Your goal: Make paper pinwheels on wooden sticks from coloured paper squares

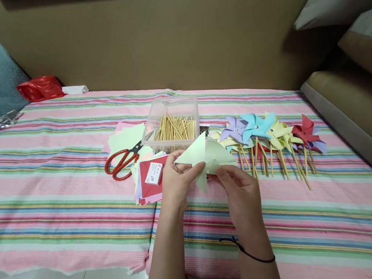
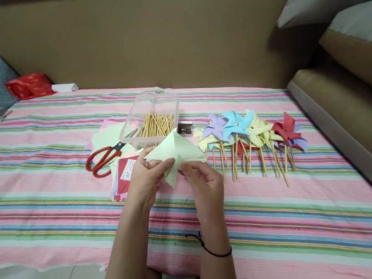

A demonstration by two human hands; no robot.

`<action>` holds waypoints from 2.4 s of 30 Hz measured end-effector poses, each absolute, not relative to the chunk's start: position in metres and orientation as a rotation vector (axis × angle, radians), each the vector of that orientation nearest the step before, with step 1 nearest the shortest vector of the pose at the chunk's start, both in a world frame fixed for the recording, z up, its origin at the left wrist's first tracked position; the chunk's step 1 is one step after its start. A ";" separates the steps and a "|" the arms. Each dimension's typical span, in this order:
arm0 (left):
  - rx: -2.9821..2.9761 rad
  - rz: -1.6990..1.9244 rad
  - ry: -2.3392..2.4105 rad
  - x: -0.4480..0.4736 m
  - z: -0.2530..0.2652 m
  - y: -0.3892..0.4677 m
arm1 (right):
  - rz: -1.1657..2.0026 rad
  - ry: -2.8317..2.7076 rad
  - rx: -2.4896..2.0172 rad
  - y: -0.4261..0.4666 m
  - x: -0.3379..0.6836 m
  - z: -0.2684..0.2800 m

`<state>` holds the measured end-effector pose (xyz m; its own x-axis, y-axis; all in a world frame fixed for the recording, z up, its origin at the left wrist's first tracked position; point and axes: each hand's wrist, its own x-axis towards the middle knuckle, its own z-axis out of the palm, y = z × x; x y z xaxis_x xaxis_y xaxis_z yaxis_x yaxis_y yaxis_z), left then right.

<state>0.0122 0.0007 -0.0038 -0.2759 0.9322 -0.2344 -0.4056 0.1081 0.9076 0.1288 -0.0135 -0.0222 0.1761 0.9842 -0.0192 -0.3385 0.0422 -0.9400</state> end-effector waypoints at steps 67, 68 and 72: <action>0.793 1.187 1.155 0.006 0.001 -0.006 | 1.305 -0.654 -1.188 -0.010 0.140 -0.016; 0.809 1.179 1.168 0.006 0.000 -0.006 | 1.316 -0.687 -1.190 -0.010 0.142 -0.017; 0.873 1.151 1.242 0.007 -0.005 -0.007 | 1.306 -0.767 -1.167 -0.012 0.143 -0.020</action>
